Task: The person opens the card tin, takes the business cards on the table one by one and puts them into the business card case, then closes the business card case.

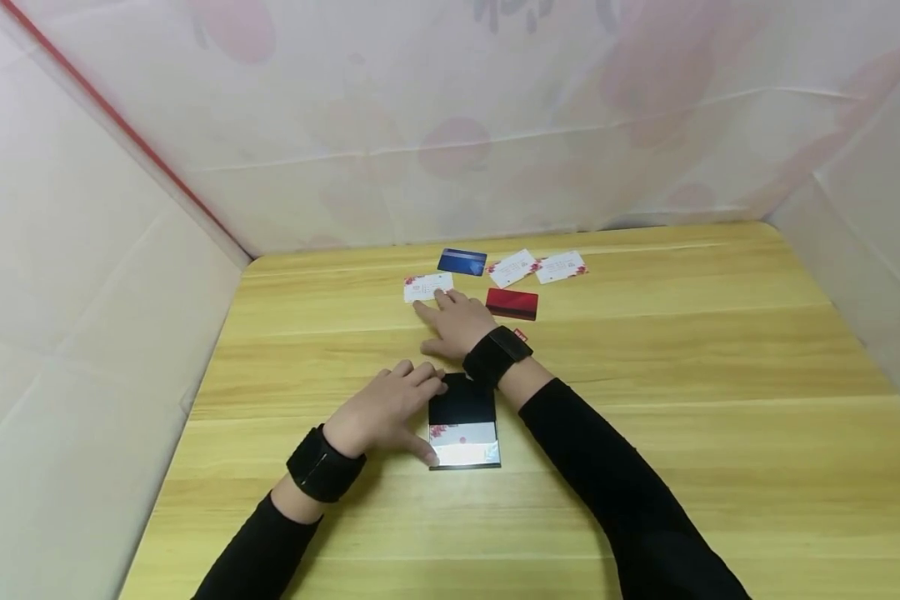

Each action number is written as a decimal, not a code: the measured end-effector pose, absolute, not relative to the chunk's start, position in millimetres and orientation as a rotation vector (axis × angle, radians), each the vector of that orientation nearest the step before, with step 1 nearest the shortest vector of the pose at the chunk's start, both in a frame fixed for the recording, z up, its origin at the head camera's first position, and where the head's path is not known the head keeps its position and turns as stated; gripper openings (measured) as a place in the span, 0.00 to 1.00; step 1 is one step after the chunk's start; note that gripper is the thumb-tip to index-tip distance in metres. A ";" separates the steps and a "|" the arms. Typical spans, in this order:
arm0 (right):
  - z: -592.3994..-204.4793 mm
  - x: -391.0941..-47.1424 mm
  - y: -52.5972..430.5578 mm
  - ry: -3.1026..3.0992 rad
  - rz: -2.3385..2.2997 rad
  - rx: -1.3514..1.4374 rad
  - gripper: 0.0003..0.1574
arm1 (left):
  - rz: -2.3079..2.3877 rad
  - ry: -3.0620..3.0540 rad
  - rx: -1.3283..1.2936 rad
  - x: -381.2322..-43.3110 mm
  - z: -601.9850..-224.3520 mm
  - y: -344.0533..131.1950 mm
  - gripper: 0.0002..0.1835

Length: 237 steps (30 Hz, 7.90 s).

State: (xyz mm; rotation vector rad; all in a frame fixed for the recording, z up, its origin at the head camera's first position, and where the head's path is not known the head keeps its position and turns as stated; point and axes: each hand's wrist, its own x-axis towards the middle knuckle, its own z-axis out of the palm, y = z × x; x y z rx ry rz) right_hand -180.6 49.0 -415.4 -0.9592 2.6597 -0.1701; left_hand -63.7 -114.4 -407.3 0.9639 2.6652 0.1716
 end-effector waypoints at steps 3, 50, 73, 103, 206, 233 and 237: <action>-420.3 -181.0 51.6 2.681 -0.180 -0.966 0.47 | 0.177 2.661 0.968 -63.0 -408.5 -113.9 0.53; -422.6 -152.3 56.4 2.818 -0.125 -1.064 0.32 | 0.170 2.651 0.946 -67.2 -413.5 -120.5 0.51; -398.9 -146.6 105.3 2.859 -1.138 -0.880 0.28 | 0.171 2.665 0.912 -74.6 -412.6 -120.1 0.51; -397.3 -134.8 108.6 2.622 -0.931 -0.970 0.11 | 0.155 2.682 0.953 -71.0 -414.1 -120.6 0.53; -403.7 -100.2 81.8 2.355 -0.520 -1.039 0.13 | 0.143 2.677 0.969 -70.6 -409.6 -123.8 0.54; -408.5 -96.0 80.6 2.381 -0.507 -1.057 0.15 | 0.145 2.665 0.946 -68.0 -410.1 -122.7 0.52; -409.9 -95.4 80.4 2.370 -0.498 -1.092 0.13 | 0.153 2.657 0.947 -66.5 -410.7 -122.7 0.53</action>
